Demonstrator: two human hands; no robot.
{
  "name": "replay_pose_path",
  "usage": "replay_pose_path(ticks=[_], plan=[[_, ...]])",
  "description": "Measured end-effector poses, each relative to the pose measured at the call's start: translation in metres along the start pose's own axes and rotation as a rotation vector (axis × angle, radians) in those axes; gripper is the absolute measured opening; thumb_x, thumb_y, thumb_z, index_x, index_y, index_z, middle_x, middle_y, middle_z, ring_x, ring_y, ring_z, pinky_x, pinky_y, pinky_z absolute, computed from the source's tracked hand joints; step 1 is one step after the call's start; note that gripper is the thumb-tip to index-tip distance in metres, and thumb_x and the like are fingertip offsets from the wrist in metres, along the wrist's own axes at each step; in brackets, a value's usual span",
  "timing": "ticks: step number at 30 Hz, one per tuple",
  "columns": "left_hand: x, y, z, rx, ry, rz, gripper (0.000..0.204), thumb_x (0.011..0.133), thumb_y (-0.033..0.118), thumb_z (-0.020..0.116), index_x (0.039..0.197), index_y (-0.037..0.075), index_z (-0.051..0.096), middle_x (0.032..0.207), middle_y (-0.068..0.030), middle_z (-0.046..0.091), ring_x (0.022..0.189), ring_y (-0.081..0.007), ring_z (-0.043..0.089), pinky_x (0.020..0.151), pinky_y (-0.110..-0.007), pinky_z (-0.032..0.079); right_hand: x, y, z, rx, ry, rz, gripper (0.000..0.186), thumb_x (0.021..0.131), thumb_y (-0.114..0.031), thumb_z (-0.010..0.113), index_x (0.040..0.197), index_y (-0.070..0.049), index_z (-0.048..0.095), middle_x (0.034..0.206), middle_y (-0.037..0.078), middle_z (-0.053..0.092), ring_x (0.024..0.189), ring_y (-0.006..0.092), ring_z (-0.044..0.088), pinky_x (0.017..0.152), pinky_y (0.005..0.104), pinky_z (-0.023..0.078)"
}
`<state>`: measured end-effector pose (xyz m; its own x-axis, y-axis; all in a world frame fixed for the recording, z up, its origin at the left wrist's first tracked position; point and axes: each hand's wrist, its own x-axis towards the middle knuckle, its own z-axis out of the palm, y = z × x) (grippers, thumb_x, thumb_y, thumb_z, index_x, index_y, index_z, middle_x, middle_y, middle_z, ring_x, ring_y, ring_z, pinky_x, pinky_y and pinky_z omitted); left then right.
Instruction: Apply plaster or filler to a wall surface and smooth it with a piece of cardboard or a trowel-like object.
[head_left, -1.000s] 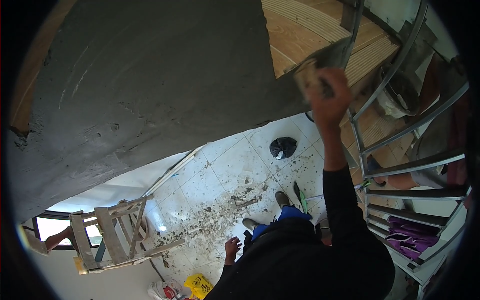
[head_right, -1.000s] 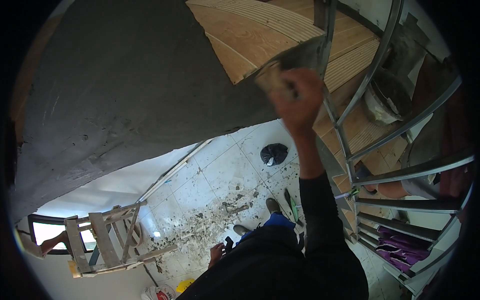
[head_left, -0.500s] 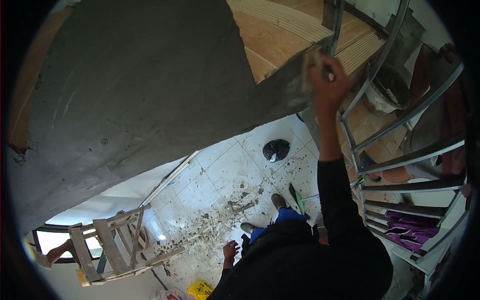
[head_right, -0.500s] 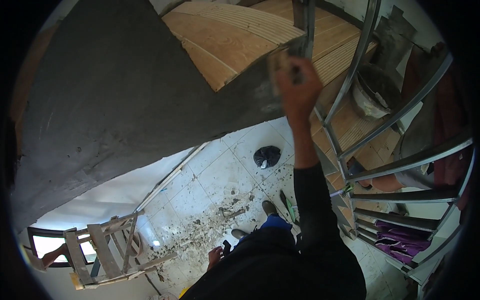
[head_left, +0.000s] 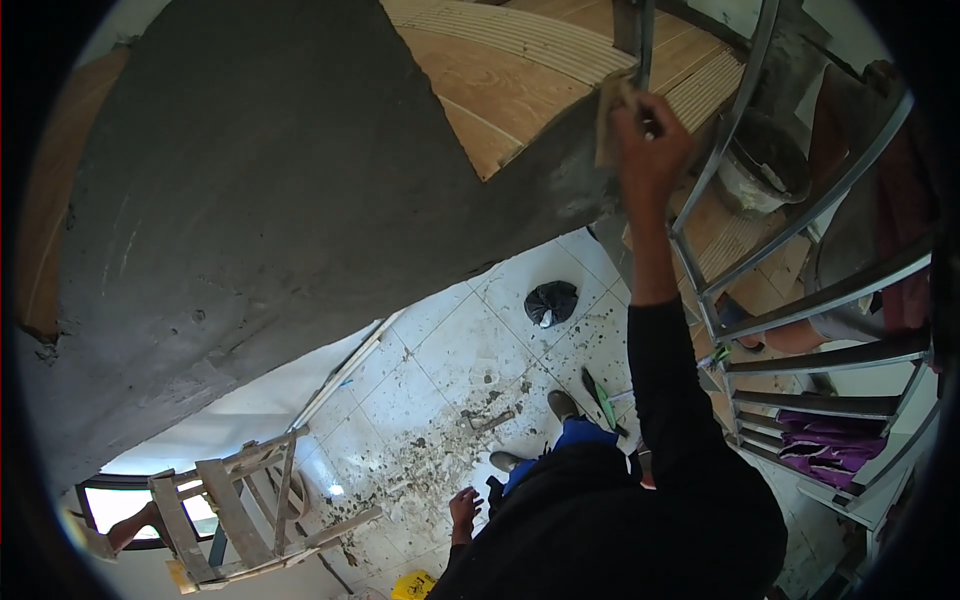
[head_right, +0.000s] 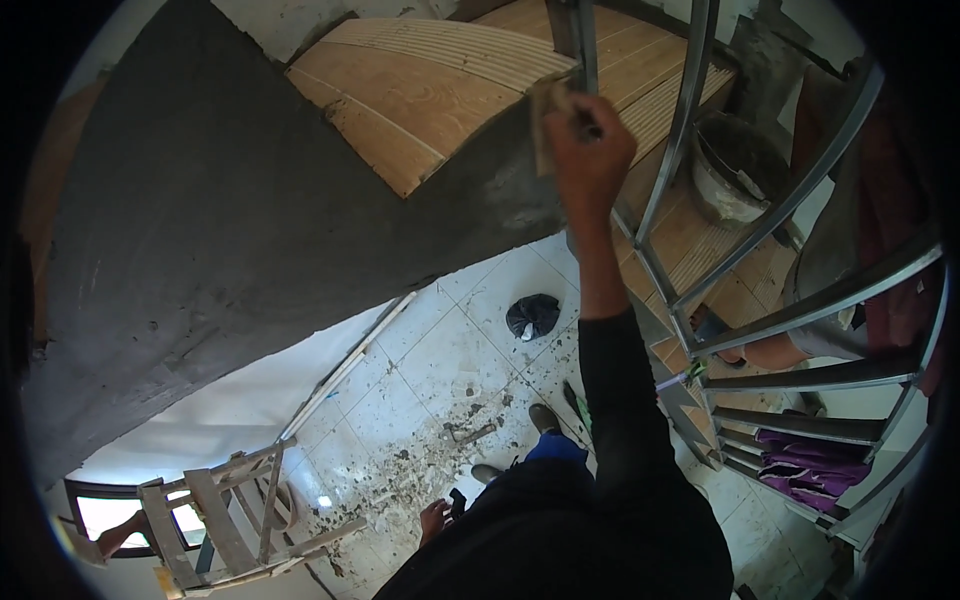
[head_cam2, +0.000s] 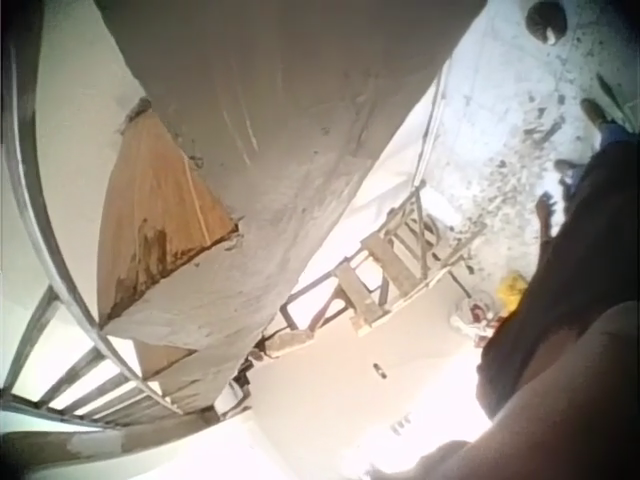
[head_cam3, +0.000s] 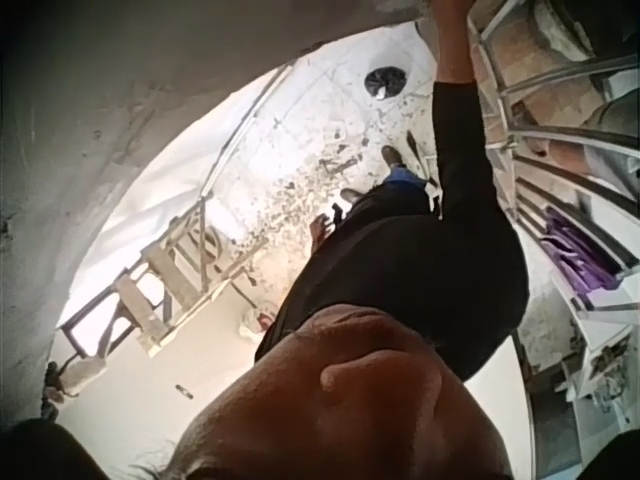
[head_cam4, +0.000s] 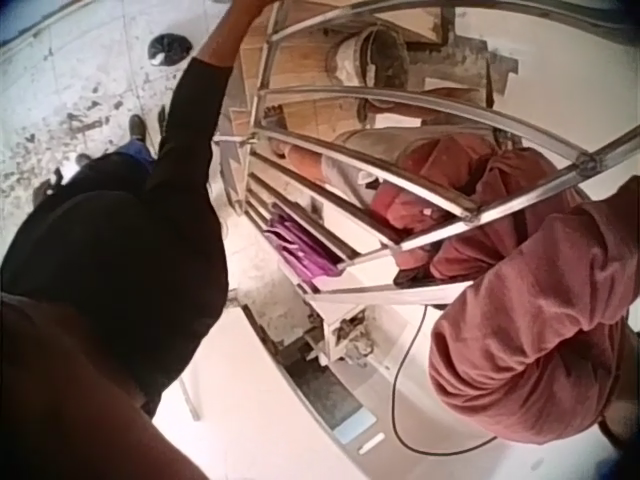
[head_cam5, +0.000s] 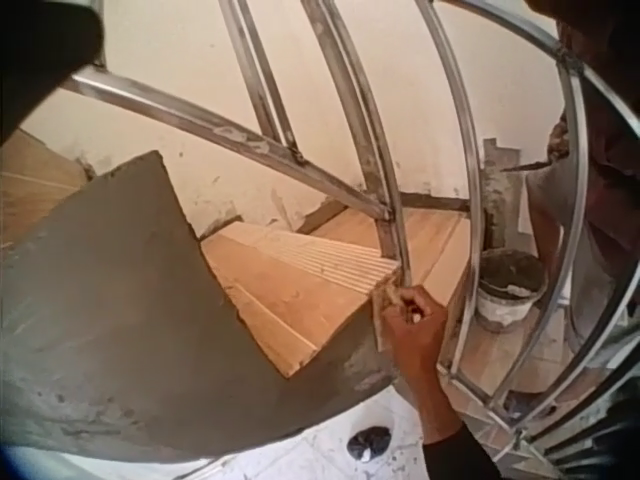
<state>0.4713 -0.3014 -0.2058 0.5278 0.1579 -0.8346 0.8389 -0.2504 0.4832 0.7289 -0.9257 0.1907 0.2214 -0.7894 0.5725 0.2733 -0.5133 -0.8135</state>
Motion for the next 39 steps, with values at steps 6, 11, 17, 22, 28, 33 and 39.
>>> replay_pose_path(ticks=[6,11,17,22,28,33,39], plan=[[0.006,-0.013,-0.002,-0.061,-0.030,0.039,0.034,0.097,0.020,0.060,0.128,0.007,0.061,0.106,-0.0098,0.072,0.086,-0.0240,0.073,0.064,-0.035,0.054,0.011,0.010,-0.002,0.070,0.006,0.126,0.025,0.077,-0.006,0.075,0.101,-0.002,0.071,0.088,0.004,0.068,0.082,0.0131,0.061,0.075,0.0300,0.049],[0.007,-0.034,-0.019,0.413,-0.086,0.536,0.033,0.096,0.019,0.062,0.127,0.006,0.062,0.105,-0.0097,0.072,0.083,-0.0243,0.073,0.060,-0.035,0.053,0.000,0.012,0.002,-0.021,-0.065,-0.074,0.023,0.077,-0.003,0.073,0.100,-0.002,0.070,0.088,0.004,0.068,0.083,0.0117,0.062,0.074,0.0274,0.049],[0.003,-0.010,-0.010,-0.024,-0.009,0.054,0.034,0.097,0.021,0.062,0.127,0.006,0.062,0.104,-0.0091,0.072,0.086,-0.0227,0.073,0.062,-0.033,0.052,0.008,0.019,-0.007,0.012,-0.157,-0.242,0.022,0.076,-0.003,0.074,0.097,-0.002,0.069,0.085,0.006,0.067,0.079,0.0130,0.063,0.072,0.0290,0.050],[0.002,-0.004,-0.013,-0.015,0.017,-0.004,0.034,0.095,0.021,0.063,0.126,0.007,0.063,0.099,-0.0083,0.073,0.082,-0.0205,0.073,0.061,-0.032,0.052,0.008,0.010,-0.008,-0.015,-0.195,-0.247,0.024,0.071,-0.004,0.077,0.093,-0.001,0.068,0.080,0.005,0.065,0.074,0.0129,0.061,0.069,0.0288,0.050],[-0.001,0.016,-0.008,0.027,0.019,-0.014,0.034,0.097,0.021,0.060,0.128,0.006,0.062,0.102,-0.0077,0.073,0.084,-0.0201,0.073,0.066,-0.032,0.053,-0.011,-0.007,-0.003,0.014,-0.177,-0.265,0.024,0.070,-0.001,0.078,0.092,-0.002,0.068,0.079,0.003,0.064,0.071,0.0106,0.059,0.061,0.0274,0.049],[0.000,0.015,-0.004,0.006,0.002,-0.002,0.035,0.096,0.020,0.061,0.128,0.006,0.062,0.102,-0.0080,0.073,0.083,-0.0202,0.073,0.064,-0.033,0.053,-0.006,-0.003,-0.002,0.056,-0.125,-0.088,0.024,0.069,-0.001,0.080,0.090,-0.003,0.068,0.078,0.005,0.064,0.071,0.0114,0.061,0.062,0.0273,0.049],[0.001,-0.003,-0.011,-0.007,0.013,-0.037,0.035,0.096,0.020,0.061,0.128,0.005,0.062,0.105,-0.0089,0.072,0.085,-0.0220,0.073,0.063,-0.032,0.053,-0.013,-0.009,-0.004,-0.007,-0.201,-0.256,0.024,0.068,0.000,0.078,0.090,-0.002,0.068,0.078,0.005,0.064,0.072,0.0123,0.061,0.066,0.0280,0.050]])
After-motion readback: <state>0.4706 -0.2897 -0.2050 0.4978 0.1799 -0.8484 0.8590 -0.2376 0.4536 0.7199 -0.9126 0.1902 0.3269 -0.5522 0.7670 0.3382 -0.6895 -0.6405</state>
